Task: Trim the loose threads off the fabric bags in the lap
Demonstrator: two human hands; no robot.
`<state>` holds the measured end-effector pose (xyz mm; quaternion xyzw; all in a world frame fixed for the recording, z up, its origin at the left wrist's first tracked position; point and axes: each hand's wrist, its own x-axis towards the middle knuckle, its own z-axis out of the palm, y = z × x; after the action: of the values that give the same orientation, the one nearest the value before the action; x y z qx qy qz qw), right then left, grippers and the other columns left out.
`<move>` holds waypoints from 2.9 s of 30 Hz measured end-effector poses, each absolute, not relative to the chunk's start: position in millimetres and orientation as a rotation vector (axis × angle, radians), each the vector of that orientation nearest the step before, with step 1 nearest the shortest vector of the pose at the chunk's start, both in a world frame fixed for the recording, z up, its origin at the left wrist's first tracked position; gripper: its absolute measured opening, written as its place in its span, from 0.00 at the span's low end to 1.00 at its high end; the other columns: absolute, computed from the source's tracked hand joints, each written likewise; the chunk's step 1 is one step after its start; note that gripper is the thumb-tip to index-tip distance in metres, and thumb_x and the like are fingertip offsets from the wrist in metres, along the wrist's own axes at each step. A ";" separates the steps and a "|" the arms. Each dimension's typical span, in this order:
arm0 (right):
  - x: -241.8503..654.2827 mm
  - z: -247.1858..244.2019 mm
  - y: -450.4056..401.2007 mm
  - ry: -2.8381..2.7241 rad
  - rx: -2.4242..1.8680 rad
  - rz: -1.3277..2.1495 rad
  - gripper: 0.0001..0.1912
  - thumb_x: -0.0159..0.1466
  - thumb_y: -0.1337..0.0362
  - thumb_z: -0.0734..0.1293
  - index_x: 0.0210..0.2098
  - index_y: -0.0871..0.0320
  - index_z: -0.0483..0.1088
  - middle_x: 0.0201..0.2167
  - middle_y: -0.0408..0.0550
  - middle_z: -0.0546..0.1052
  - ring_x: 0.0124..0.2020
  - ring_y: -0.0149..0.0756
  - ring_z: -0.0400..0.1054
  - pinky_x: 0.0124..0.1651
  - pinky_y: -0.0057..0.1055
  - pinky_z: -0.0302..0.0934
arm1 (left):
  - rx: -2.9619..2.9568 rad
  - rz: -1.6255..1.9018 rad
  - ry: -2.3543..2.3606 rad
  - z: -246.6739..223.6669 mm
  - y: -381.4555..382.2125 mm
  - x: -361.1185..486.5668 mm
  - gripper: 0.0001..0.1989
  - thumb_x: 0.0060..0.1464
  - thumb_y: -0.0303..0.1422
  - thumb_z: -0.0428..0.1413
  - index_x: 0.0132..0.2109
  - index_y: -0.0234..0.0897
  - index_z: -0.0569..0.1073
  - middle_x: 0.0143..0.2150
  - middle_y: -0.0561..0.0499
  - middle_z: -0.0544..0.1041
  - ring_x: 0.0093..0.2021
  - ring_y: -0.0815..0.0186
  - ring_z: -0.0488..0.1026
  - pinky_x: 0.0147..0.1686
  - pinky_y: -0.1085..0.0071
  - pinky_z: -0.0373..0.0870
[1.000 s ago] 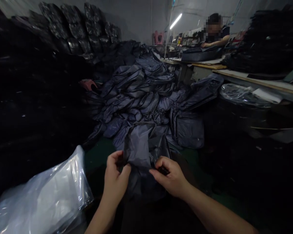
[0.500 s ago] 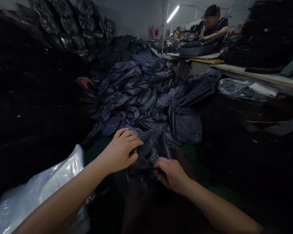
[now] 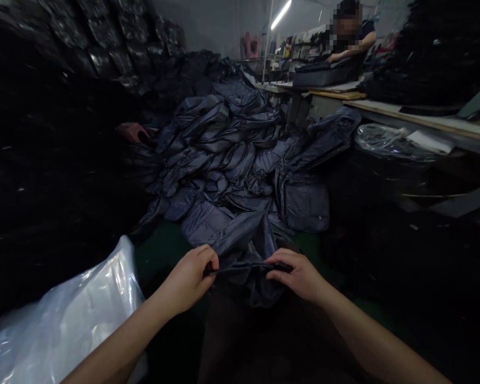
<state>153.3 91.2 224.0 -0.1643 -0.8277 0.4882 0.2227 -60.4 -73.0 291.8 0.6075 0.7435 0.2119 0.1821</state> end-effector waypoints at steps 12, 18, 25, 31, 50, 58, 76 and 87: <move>169.2 222.4 101.0 -1.877 -0.671 2.006 0.16 0.48 0.57 0.74 0.22 0.61 0.66 0.20 0.39 0.65 0.23 0.28 0.58 0.27 0.26 0.53 | 1.346 0.645 1.882 270.2 -67.8 -59.0 0.15 0.37 0.35 0.62 0.33 0.39 0.65 0.23 0.61 0.61 0.25 0.71 0.57 0.23 0.76 0.52; 172.4 230.2 107.8 -2.121 -0.800 1.488 0.12 0.56 0.57 0.69 0.25 0.60 0.69 0.23 0.41 0.68 0.26 0.30 0.61 0.30 0.27 0.55 | 1.213 0.826 1.671 258.6 -54.2 -39.2 0.17 0.55 0.45 0.47 0.40 0.39 0.73 0.34 0.52 0.73 0.34 0.66 0.68 0.35 0.72 0.63; 169.7 226.2 102.8 -2.209 -0.742 1.164 0.10 0.59 0.57 0.68 0.27 0.57 0.72 0.24 0.43 0.68 0.25 0.31 0.62 0.28 0.27 0.56 | 1.607 0.755 1.949 253.9 -49.1 -29.4 0.13 0.55 0.39 0.50 0.43 0.42 0.75 0.34 0.50 0.72 0.33 0.66 0.68 0.34 0.71 0.65; 171.2 229.7 97.2 -2.276 -0.476 0.980 0.07 0.60 0.61 0.66 0.38 0.55 0.72 0.33 0.48 0.72 0.33 0.35 0.68 0.35 0.29 0.62 | 1.973 0.904 2.171 254.7 -44.2 -13.5 0.06 0.54 0.30 0.52 0.38 0.40 0.74 0.35 0.49 0.73 0.36 0.65 0.69 0.36 0.68 0.66; 153.5 252.3 80.6 -2.287 -0.412 1.507 0.11 0.58 0.58 0.69 0.37 0.57 0.72 0.33 0.46 0.70 0.30 0.30 0.64 0.28 0.25 0.57 | 2.522 1.409 2.247 223.5 -65.0 3.4 0.11 0.44 0.20 0.59 0.31 0.42 0.72 0.26 0.57 0.75 0.29 0.69 0.72 0.38 0.67 0.68; 132.5 252.0 67.3 -2.282 -0.334 1.564 0.06 0.60 0.62 0.67 0.33 0.58 0.73 0.31 0.45 0.69 0.33 0.32 0.64 0.37 0.28 0.60 | 2.520 1.404 2.166 214.0 -64.8 4.0 0.11 0.42 0.18 0.60 0.30 0.39 0.71 0.26 0.57 0.75 0.29 0.70 0.71 0.37 0.68 0.69; 132.9 250.5 77.6 -2.127 -0.736 1.770 0.10 0.57 0.58 0.68 0.29 0.59 0.72 0.27 0.42 0.68 0.30 0.31 0.62 0.34 0.27 0.55 | 2.542 1.557 2.174 209.3 -58.8 6.4 0.09 0.42 0.19 0.61 0.28 0.38 0.72 0.26 0.57 0.73 0.30 0.71 0.69 0.38 0.68 0.68; 128.9 231.4 90.1 -1.698 -0.933 1.789 0.13 0.56 0.55 0.67 0.28 0.59 0.66 0.18 0.37 0.61 0.20 0.26 0.53 0.25 0.26 0.50 | 2.507 1.580 2.216 205.7 -59.0 4.6 0.10 0.41 0.19 0.61 0.29 0.38 0.72 0.26 0.56 0.73 0.31 0.70 0.70 0.38 0.67 0.68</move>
<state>128.9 90.1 231.4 -0.3425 -0.6236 0.6570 0.2494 4.6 -59.0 205.7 0.6513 0.5756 0.4103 -0.2759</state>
